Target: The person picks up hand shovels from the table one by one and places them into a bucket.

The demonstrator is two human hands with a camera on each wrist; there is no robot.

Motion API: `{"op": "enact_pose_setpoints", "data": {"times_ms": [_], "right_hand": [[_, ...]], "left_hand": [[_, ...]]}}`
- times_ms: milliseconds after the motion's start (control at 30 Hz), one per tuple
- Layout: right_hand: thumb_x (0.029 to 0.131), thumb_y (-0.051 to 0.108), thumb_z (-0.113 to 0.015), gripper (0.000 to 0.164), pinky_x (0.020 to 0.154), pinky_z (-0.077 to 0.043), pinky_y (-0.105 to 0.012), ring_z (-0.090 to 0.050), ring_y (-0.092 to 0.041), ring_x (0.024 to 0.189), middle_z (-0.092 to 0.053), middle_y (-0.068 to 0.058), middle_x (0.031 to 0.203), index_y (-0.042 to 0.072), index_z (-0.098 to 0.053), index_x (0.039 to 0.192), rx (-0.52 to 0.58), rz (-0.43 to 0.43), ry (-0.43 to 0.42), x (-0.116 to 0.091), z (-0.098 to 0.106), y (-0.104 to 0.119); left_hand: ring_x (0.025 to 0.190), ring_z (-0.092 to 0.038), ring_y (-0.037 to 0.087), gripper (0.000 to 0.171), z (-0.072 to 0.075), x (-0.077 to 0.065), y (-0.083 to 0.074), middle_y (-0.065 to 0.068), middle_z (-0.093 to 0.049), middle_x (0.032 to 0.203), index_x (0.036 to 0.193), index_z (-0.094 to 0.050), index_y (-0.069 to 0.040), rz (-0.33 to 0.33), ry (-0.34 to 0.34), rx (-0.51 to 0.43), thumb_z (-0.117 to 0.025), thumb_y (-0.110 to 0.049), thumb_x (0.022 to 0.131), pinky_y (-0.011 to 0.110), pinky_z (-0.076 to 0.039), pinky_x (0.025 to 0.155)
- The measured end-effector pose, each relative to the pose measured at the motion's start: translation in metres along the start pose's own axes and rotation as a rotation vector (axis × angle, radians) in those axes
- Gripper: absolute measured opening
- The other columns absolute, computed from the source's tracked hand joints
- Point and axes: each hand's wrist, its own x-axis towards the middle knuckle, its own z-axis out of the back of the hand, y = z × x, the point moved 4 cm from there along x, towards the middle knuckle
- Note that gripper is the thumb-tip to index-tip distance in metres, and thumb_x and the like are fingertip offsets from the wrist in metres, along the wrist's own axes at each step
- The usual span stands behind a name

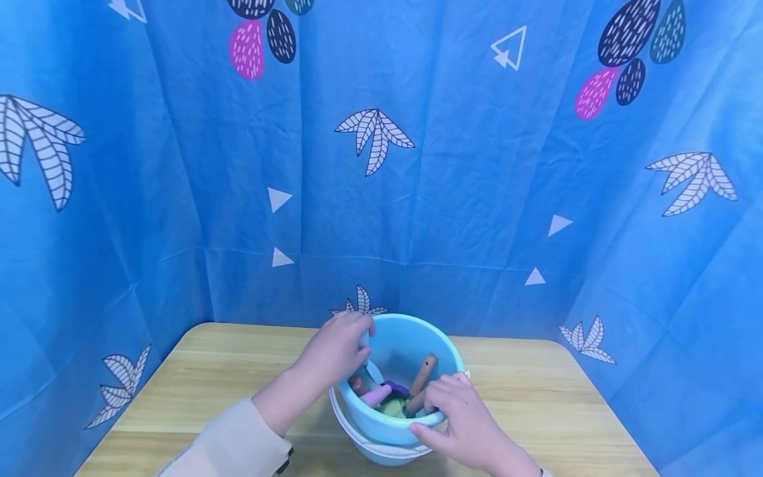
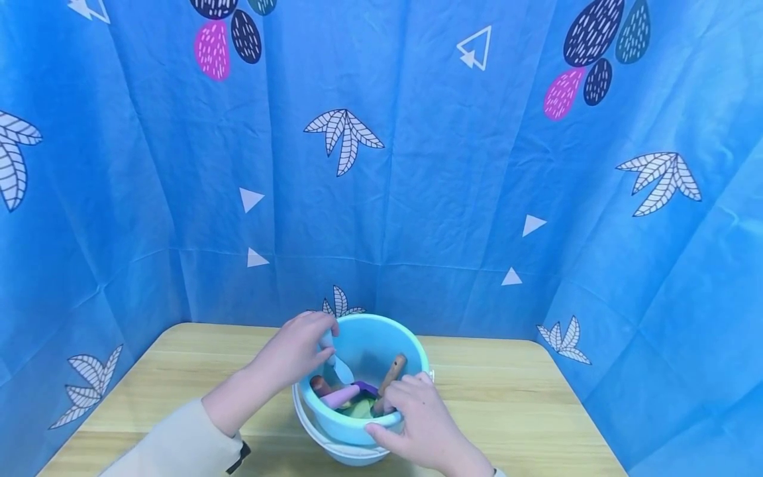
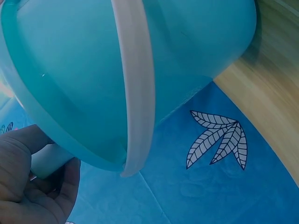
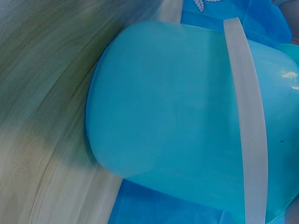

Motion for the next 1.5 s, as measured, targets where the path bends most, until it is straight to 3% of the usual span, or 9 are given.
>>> {"op": "enact_pose_setpoints", "data": {"times_ms": [400,1067,1500], "right_hand": [[0.09,0.047,-0.071,0.032,0.073,-0.03,-0.023,-0.041,0.008,0.076,-0.052,0.032,0.084,0.034,-0.043,0.079,-0.009,0.01,-0.006,0.0,0.0,-0.001],[0.091,0.043,-0.071,0.034,0.072,-0.028,-0.024,-0.041,0.006,0.075,-0.057,0.029,0.088,0.029,-0.042,0.079,0.01,0.055,-0.027,0.0,0.0,0.002],[0.09,0.046,-0.071,0.033,0.074,-0.03,-0.023,-0.043,0.01,0.078,-0.055,0.035,0.091,0.034,-0.043,0.079,0.008,-0.008,-0.003,0.0,0.0,0.001]], "left_hand": [[0.092,-0.061,0.019,0.024,-0.006,0.003,-0.001,0.001,-0.069,0.1,0.102,-0.067,-0.014,-0.017,0.008,0.019,-0.082,-0.016,0.084,0.035,-0.055,0.083],[0.085,-0.058,0.016,0.023,-0.021,0.003,-0.001,0.001,-0.067,0.092,0.102,-0.068,-0.011,0.033,0.066,0.003,-0.082,-0.018,0.085,0.032,-0.057,0.078],[0.084,-0.058,0.017,0.021,-0.026,0.004,0.001,0.002,-0.068,0.091,0.101,-0.068,-0.011,0.03,0.038,0.024,-0.08,-0.018,0.086,0.033,-0.056,0.08]]}}
